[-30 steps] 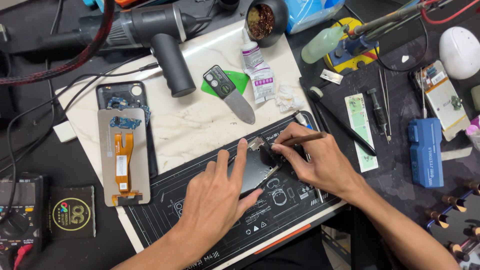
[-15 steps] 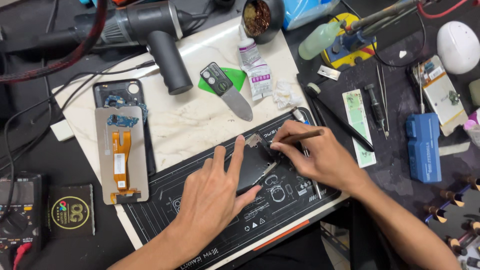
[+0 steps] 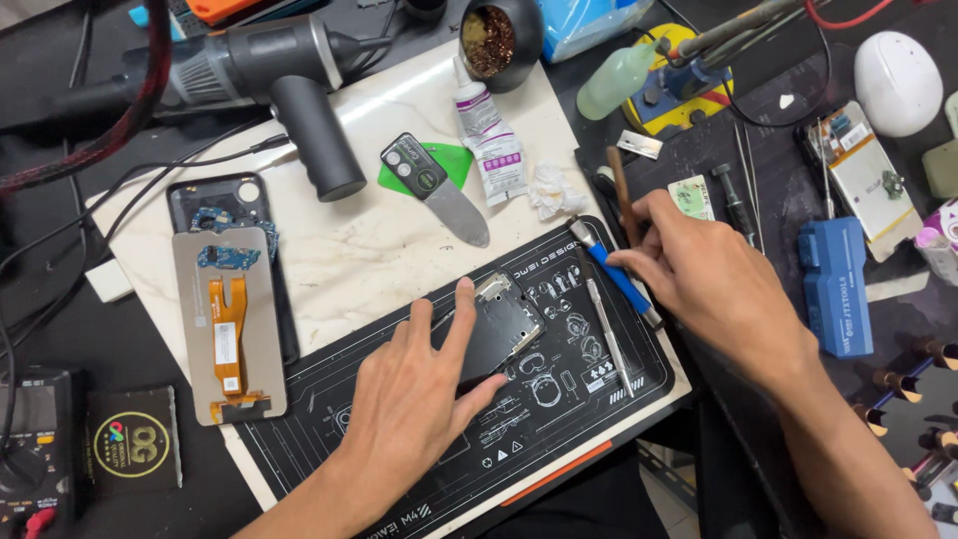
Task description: The person scrapes adhesive residue from the inner edges of a smartphone chassis using a precision blade.
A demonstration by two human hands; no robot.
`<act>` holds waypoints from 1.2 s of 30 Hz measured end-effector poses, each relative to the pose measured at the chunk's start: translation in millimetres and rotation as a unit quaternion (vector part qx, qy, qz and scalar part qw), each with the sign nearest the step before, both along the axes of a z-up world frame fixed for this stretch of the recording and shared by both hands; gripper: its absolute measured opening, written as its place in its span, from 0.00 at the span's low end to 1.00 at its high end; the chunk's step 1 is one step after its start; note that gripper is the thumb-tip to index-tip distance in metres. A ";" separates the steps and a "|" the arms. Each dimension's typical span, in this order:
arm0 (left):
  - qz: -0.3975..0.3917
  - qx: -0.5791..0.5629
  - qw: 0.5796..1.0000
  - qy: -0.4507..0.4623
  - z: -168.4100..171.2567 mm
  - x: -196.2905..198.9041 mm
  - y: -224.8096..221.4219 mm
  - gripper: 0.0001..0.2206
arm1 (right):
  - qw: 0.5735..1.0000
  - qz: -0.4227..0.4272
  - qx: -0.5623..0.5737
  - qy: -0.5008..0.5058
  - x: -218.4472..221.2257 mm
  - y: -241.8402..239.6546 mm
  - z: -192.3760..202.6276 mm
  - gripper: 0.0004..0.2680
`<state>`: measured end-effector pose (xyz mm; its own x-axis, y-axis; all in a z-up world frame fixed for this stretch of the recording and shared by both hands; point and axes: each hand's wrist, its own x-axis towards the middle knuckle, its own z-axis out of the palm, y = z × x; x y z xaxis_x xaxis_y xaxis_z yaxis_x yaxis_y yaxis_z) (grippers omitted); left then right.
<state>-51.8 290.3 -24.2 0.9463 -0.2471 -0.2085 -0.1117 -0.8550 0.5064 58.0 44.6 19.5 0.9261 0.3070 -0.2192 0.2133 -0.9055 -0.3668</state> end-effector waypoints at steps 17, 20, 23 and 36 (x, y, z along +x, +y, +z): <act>0.060 -0.022 0.998 -0.029 -2.9 4.7 0.6 0.43 | 0.977 0.121 0.155 0.084 -40.4 -0.7 -25.3 0.08; 0.058 -0.018 0.998 -0.036 -2.6 3.0 -1.5 0.43 | 0.923 0.118 0.307 0.202 -31.3 -19.7 -39.8 0.08; 0.041 -0.004 0.999 -0.019 -2.7 5.6 -0.7 0.43 | 0.661 -0.050 0.605 0.442 -27.3 -41.3 -59.5 0.10; 0.001 -0.013 1.000 -0.019 -0.6 5.4 8.3 0.44 | 0.893 -0.017 0.428 0.141 -50.8 -4.6 -84.8 0.09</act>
